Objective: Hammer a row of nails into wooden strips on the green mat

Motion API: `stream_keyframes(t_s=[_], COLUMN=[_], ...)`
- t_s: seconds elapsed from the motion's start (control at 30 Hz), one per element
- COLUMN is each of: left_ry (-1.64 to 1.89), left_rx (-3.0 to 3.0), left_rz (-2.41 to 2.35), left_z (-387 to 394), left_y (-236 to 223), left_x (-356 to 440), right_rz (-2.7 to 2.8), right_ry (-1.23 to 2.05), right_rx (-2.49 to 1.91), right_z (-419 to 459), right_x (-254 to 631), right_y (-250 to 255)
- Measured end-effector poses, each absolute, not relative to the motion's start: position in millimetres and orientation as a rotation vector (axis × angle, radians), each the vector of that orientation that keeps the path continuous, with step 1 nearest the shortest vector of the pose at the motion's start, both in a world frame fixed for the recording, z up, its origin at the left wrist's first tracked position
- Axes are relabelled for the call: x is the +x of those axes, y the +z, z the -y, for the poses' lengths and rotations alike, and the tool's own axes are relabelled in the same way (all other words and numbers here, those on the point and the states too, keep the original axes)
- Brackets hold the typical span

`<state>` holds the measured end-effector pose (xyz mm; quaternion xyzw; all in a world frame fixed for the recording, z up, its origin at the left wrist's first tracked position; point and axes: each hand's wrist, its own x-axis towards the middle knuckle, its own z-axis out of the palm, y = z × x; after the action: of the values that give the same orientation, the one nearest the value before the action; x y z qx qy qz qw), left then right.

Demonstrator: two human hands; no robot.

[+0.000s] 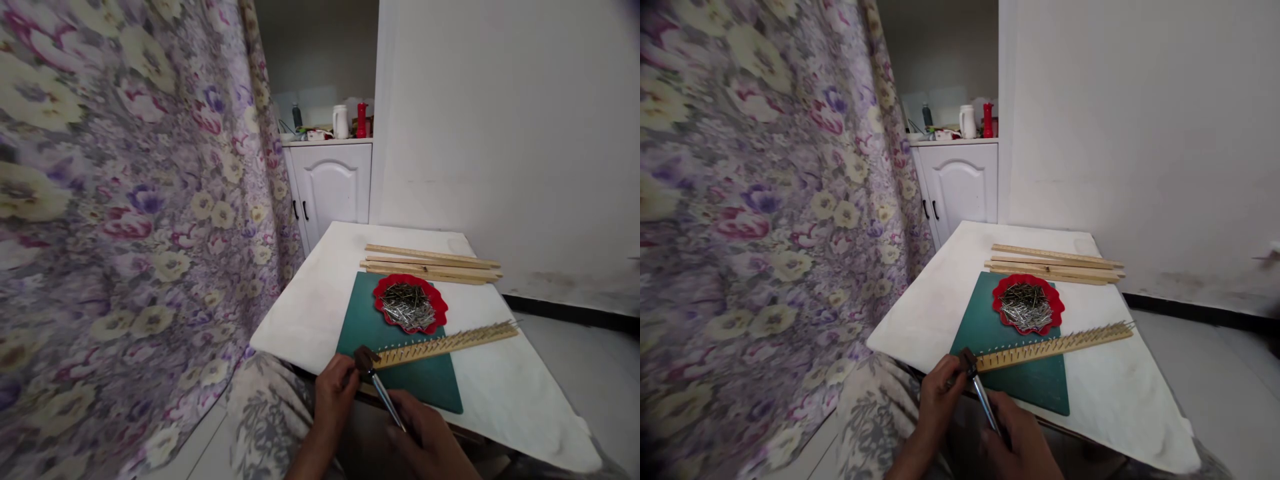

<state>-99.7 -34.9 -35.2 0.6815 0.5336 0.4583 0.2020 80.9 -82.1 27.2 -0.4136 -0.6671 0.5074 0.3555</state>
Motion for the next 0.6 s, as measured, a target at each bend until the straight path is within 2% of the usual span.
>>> stream_keyframes(t_s=[0.3, 0.6], left_ry=[1.289, 1.315], left_rx=[1.899, 1.844], left_rz=[-1.487, -1.533], left_z=[34, 38], left_y=[-37, -39], left_x=[-101, -104], right_rz=[1.703, 1.257], right_ry=[1.330, 1.422], right_rx=[-1.042, -1.093], right_z=[84, 98], right_x=[81, 95], right_y=[30, -1])
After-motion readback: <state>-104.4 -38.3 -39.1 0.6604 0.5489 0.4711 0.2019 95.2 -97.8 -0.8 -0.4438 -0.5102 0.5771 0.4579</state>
